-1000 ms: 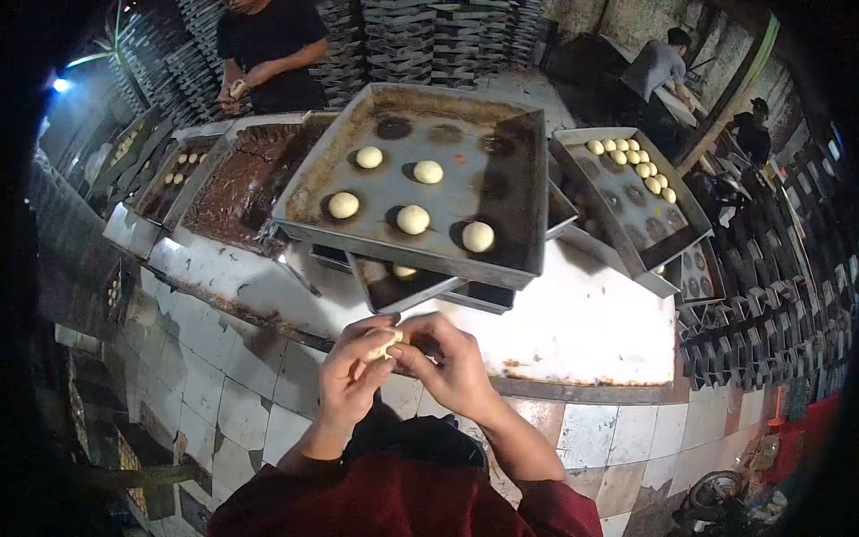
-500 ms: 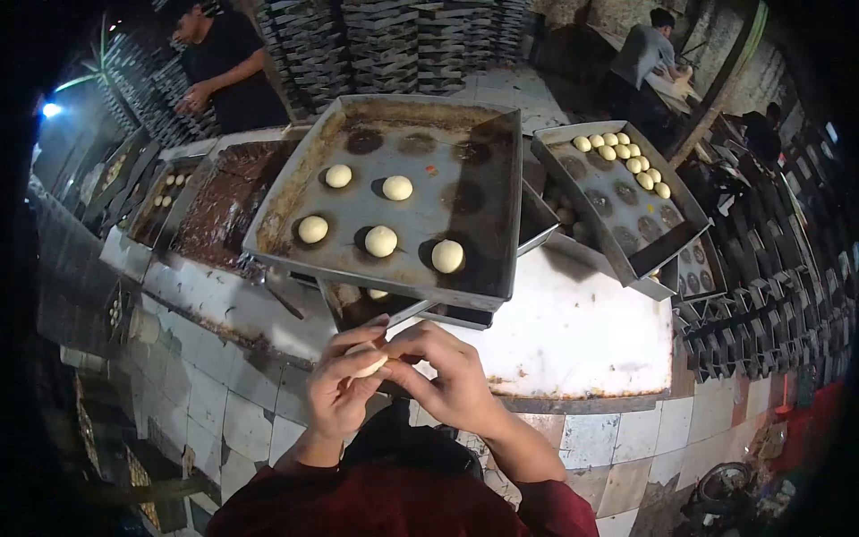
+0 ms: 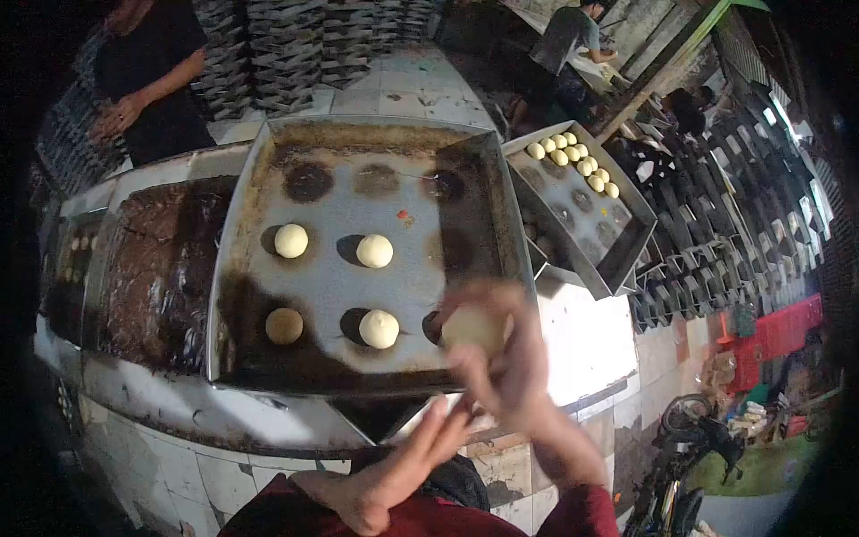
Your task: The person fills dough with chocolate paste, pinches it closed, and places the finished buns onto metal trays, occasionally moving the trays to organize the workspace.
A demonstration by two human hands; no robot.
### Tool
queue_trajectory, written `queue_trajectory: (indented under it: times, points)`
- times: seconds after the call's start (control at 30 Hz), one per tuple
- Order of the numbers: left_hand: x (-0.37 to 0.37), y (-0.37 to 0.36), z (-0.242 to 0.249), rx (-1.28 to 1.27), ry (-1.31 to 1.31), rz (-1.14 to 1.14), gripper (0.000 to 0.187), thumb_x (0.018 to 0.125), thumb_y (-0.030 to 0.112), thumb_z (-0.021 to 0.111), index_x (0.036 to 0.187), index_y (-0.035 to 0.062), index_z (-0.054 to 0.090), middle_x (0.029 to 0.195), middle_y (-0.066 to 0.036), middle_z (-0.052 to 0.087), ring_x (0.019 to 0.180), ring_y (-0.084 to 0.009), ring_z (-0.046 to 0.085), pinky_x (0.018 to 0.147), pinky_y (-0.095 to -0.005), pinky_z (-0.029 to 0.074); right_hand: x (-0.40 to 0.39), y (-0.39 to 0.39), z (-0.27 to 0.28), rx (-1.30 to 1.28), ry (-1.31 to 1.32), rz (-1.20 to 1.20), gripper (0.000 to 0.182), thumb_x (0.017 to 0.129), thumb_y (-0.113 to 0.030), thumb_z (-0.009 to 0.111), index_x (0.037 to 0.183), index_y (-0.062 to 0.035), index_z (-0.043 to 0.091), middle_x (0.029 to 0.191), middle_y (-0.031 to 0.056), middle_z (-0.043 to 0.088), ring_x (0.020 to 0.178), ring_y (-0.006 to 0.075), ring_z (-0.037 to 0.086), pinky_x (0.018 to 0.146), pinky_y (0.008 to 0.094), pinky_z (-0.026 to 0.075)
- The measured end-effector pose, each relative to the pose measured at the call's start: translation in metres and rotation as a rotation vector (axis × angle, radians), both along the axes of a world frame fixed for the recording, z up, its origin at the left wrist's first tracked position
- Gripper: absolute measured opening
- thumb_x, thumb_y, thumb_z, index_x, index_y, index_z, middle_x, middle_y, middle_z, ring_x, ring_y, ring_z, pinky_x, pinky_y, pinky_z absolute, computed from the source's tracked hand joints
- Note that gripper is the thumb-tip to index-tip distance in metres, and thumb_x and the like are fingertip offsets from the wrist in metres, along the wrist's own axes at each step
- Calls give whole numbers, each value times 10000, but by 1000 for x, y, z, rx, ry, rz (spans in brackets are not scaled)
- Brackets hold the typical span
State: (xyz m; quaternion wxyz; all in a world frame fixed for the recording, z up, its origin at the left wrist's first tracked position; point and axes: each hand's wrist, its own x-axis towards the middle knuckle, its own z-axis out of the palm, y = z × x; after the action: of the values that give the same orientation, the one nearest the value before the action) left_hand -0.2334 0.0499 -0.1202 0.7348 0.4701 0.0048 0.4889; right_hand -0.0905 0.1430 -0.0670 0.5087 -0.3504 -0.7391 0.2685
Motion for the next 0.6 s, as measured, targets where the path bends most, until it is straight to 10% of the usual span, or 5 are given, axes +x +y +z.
queue_trajectory:
  times: [0.07,0.23,0.5,0.53,0.6]
  points:
    - [-27,-99,-157,111,-77,-49,934,830,692,338,1452,102,-32,1494,-210,22,1391,-307,60,1112,-470,79,-6,37,29,-188,-225,-437,330,829,-124,661,1069,-17,462,1022,146,598,821,248,626,695,339,511]
    - [103,-63,-159,-100,-543,-380,736,928,489,373,1460,184,-36,1507,-172,39,1397,-275,46,1124,-434,81,9,112,-59,-242,-1229,-364,406,884,-236,579,1184,23,492,1205,271,487,1114,397,505,936,444,427]
    - [97,-60,-164,-259,-226,-394,662,933,432,415,1419,159,59,1453,-169,125,1346,-296,122,1086,-443,150,52,120,-83,305,-901,-34,685,901,-358,511,1310,135,270,1333,355,315,1248,494,318,1044,493,294]
    - [101,-59,-165,-260,-149,-391,656,929,432,421,1413,153,76,1443,-170,141,1338,-301,137,1080,-446,161,37,111,-64,-560,-1072,90,812,921,-525,358,1360,128,160,1396,359,182,1313,488,194,1072,508,244]
    - [111,-55,-166,-259,14,-395,645,923,431,434,1399,141,110,1423,-173,174,1320,-309,168,1067,-453,182,46,117,-41,-485,-1010,122,824,926,-579,235,1392,87,101,1444,310,110,1352,450,89,1088,513,195]
